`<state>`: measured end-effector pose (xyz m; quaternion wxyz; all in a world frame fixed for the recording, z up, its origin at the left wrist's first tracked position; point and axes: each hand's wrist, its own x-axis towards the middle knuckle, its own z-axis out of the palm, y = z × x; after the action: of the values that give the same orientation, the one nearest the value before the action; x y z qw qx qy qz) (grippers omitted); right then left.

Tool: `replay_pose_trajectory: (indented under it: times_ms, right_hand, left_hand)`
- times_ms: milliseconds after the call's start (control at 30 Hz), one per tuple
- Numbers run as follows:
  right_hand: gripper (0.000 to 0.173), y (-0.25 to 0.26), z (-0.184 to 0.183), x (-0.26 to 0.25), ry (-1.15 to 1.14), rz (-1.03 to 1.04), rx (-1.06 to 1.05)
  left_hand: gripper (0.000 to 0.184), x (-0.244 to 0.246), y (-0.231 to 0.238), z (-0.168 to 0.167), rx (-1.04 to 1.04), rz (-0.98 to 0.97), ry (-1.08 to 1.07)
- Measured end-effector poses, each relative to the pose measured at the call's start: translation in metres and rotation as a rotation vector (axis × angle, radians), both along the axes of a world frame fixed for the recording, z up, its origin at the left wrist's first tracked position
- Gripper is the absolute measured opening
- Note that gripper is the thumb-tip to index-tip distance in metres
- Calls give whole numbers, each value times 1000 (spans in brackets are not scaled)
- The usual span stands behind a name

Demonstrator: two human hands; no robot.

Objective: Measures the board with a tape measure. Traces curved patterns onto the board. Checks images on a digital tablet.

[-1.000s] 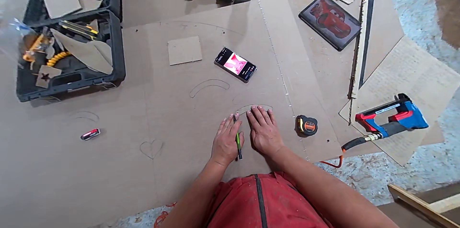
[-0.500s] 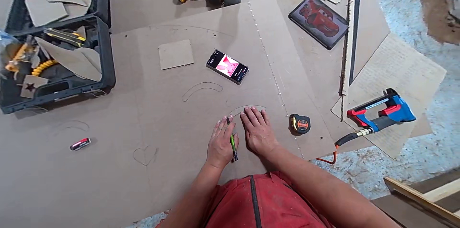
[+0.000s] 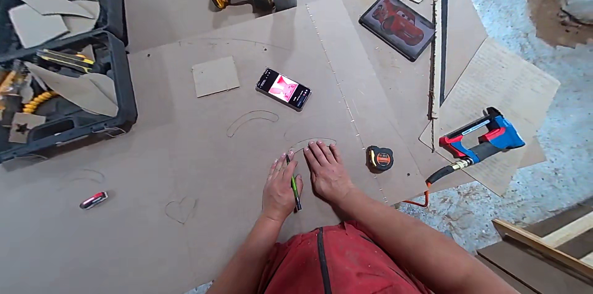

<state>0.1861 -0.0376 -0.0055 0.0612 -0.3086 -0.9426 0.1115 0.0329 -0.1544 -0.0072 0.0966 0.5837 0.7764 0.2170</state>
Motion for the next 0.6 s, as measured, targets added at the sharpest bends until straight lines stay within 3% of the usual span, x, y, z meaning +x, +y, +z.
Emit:
replay_pose_trajectory:
  times_ms: [600]
  right_hand:
    - [62,-1,18,-7,-112,29,-67]
  left_hand:
    - [45,-1,0,-1,27,8,14]
